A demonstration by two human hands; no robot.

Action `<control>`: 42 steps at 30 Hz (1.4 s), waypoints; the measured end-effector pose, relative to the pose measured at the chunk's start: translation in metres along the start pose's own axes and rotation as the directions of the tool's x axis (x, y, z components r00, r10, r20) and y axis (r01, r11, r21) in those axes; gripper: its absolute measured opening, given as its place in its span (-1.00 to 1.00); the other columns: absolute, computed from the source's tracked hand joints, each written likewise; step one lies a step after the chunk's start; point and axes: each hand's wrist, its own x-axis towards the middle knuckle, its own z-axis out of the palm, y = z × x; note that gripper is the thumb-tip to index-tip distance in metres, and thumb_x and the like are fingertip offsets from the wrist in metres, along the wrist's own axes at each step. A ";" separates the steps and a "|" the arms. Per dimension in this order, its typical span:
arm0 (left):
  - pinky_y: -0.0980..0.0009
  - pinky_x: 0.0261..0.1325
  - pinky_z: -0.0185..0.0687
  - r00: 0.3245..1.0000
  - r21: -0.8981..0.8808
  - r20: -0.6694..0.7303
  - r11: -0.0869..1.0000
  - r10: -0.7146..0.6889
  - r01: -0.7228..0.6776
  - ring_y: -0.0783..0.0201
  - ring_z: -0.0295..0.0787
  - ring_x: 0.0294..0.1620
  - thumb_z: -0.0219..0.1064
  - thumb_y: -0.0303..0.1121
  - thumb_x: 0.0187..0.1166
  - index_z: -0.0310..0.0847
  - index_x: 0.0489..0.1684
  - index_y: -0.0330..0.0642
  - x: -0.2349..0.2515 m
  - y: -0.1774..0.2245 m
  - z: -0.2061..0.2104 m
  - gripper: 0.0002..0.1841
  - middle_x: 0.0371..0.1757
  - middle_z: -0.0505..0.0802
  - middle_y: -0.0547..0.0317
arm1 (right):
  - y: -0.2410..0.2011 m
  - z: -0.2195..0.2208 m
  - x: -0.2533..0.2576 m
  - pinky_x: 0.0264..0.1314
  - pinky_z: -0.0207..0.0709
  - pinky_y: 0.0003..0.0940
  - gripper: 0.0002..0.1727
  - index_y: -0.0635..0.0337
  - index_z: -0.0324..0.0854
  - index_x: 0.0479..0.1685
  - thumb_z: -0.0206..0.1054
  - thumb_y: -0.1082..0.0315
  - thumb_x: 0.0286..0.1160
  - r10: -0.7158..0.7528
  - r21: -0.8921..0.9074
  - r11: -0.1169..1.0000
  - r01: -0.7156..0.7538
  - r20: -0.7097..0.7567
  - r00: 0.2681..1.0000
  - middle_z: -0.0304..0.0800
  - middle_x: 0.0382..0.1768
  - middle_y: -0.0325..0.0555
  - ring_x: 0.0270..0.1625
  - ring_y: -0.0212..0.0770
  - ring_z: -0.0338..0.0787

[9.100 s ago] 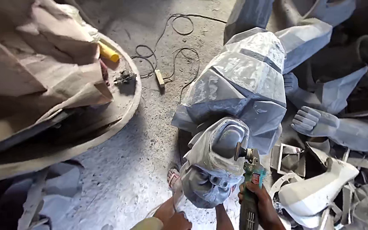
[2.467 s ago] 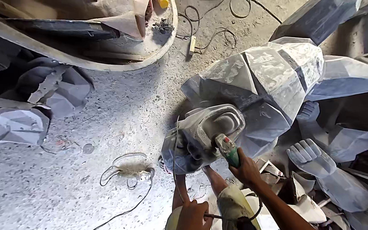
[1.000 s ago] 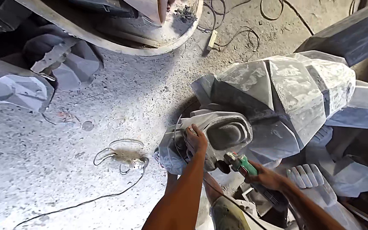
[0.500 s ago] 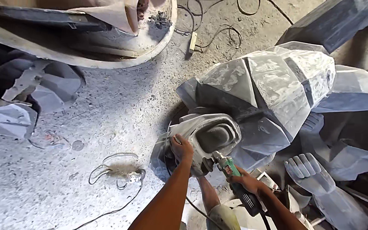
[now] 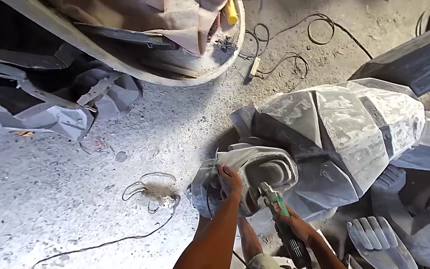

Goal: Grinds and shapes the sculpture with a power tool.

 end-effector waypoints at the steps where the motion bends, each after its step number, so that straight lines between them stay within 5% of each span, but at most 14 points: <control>1: -0.15 0.43 0.55 1.000 -0.003 0.002 1.000 -0.006 0.006 -0.10 0.72 0.37 -0.21 -0.18 0.90 0.64 0.40 -0.11 0.000 0.001 0.000 -0.52 0.33 0.78 -0.15 | 0.003 -0.001 -0.001 -0.28 0.80 -0.09 -0.27 -0.02 0.22 0.60 0.42 0.09 0.43 0.005 0.005 1.000 -0.005 -0.004 1.000 0.77 -0.32 0.06 -0.38 -0.02 0.85; 11: -0.18 0.41 0.57 0.999 0.029 0.044 0.999 -0.020 0.018 -0.12 0.71 0.38 -0.26 -0.12 0.88 0.58 0.44 -0.10 0.000 -0.005 0.004 -0.49 0.37 0.76 -0.13 | -0.032 0.001 0.042 -0.31 0.79 -0.10 -0.42 0.05 0.21 0.52 0.25 0.09 0.58 0.043 0.014 0.999 -0.043 -0.013 0.999 0.75 -0.32 0.05 -0.38 -0.02 0.84; 16: -0.17 0.41 0.59 0.998 0.074 0.058 0.997 0.000 -0.004 -0.10 0.71 0.38 -0.24 -0.08 0.88 0.58 0.41 -0.11 0.001 -0.004 0.003 -0.48 0.35 0.77 -0.13 | -0.014 -0.004 0.018 -0.32 0.79 -0.09 -0.39 0.04 0.20 0.56 0.25 0.08 0.58 0.100 0.014 0.995 -0.100 -0.022 0.995 0.76 -0.32 0.09 -0.39 0.00 0.84; 19: -0.11 0.47 0.56 1.000 0.054 0.021 0.999 0.004 -0.005 -0.07 0.71 0.39 -0.18 -0.11 0.87 0.63 0.38 -0.15 0.002 -0.003 0.007 -0.50 0.30 0.79 -0.12 | 0.002 -0.012 0.003 -0.30 0.80 -0.05 -0.31 0.00 0.20 0.60 0.35 0.07 0.48 0.118 -0.048 0.991 -0.122 -0.071 0.990 0.77 -0.32 0.09 -0.39 0.02 0.84; 22: -0.11 0.43 0.58 1.000 0.043 0.007 0.999 -0.003 0.003 -0.07 0.74 0.32 -0.13 -0.13 0.85 0.64 0.35 -0.15 0.003 -0.003 0.007 -0.53 0.23 0.81 -0.13 | 0.007 -0.015 0.005 -0.31 0.82 -0.03 -0.16 0.04 0.22 0.64 0.53 0.12 0.32 -0.038 -0.233 0.973 0.000 -0.160 0.986 0.80 -0.16 0.10 -0.37 0.02 0.85; 24: -0.12 0.41 0.58 1.000 0.037 0.006 0.999 0.000 0.000 -0.07 0.74 0.32 -0.12 -0.12 0.85 0.65 0.34 -0.15 0.003 -0.004 0.008 -0.54 0.21 0.82 -0.12 | 0.003 -0.015 0.016 -0.25 0.85 -0.06 -0.14 0.05 0.28 0.59 0.58 0.01 0.26 -0.190 -0.528 0.848 0.043 -0.228 0.955 0.82 -0.09 0.00 -0.32 -0.08 0.88; 26: -0.12 0.43 0.57 0.999 0.044 0.030 0.999 -0.009 0.008 -0.07 0.72 0.36 -0.13 -0.12 0.85 0.63 0.36 -0.15 0.002 -0.001 0.004 -0.53 0.25 0.81 -0.10 | -0.012 -0.002 0.023 -0.05 0.78 0.03 -0.13 -0.03 0.32 0.61 0.49 -0.17 0.27 -0.304 -0.824 0.559 -0.089 -0.303 0.903 0.85 -0.12 -0.09 -0.15 -0.12 0.89; 28: -0.10 0.45 0.57 0.997 0.061 0.068 0.998 -0.025 0.021 -0.07 0.70 0.39 -0.14 -0.13 0.87 0.60 0.38 -0.15 -0.003 0.007 -0.004 -0.54 0.29 0.79 -0.10 | -0.031 0.026 0.027 0.03 0.73 0.18 -0.17 -0.09 0.34 0.63 0.40 -0.17 0.30 -0.354 -0.908 0.310 -0.283 -0.386 0.852 0.88 -0.03 -0.06 0.00 0.02 0.90; 31: -0.09 0.40 0.60 1.000 0.049 0.019 0.999 0.003 -0.004 -0.05 0.74 0.33 -0.10 -0.15 0.86 0.65 0.31 -0.15 0.001 0.001 0.003 -0.57 0.23 0.81 -0.09 | -0.044 0.055 0.043 -0.04 0.74 0.16 -0.22 -0.18 0.31 0.71 0.32 -0.05 0.38 -0.405 -0.903 0.103 -0.416 -0.420 0.812 0.79 0.19 0.00 0.00 0.08 0.89; 36: -0.15 0.42 0.57 0.995 0.076 0.097 0.997 -0.037 0.030 -0.09 0.71 0.36 -0.12 -0.11 0.86 0.63 0.38 -0.13 0.002 0.003 -0.001 -0.53 0.29 0.79 -0.12 | -0.065 0.080 0.056 -0.03 0.73 0.15 -0.21 -0.19 0.19 0.80 0.28 0.09 0.46 -0.365 -0.862 0.000 -0.506 -0.472 0.803 0.72 0.24 0.17 -0.02 0.18 0.88; 42: -0.14 0.38 0.59 0.995 0.086 0.090 0.996 -0.044 0.036 -0.08 0.71 0.36 -0.12 -0.08 0.85 0.66 0.30 -0.08 0.001 0.004 0.002 -0.54 0.26 0.79 -0.10 | -0.072 0.067 0.032 -0.05 0.73 0.14 -0.25 -0.17 0.28 0.74 0.32 0.06 0.46 -0.430 -0.804 0.058 -0.592 -0.555 0.712 0.77 0.16 0.14 -0.04 0.16 0.89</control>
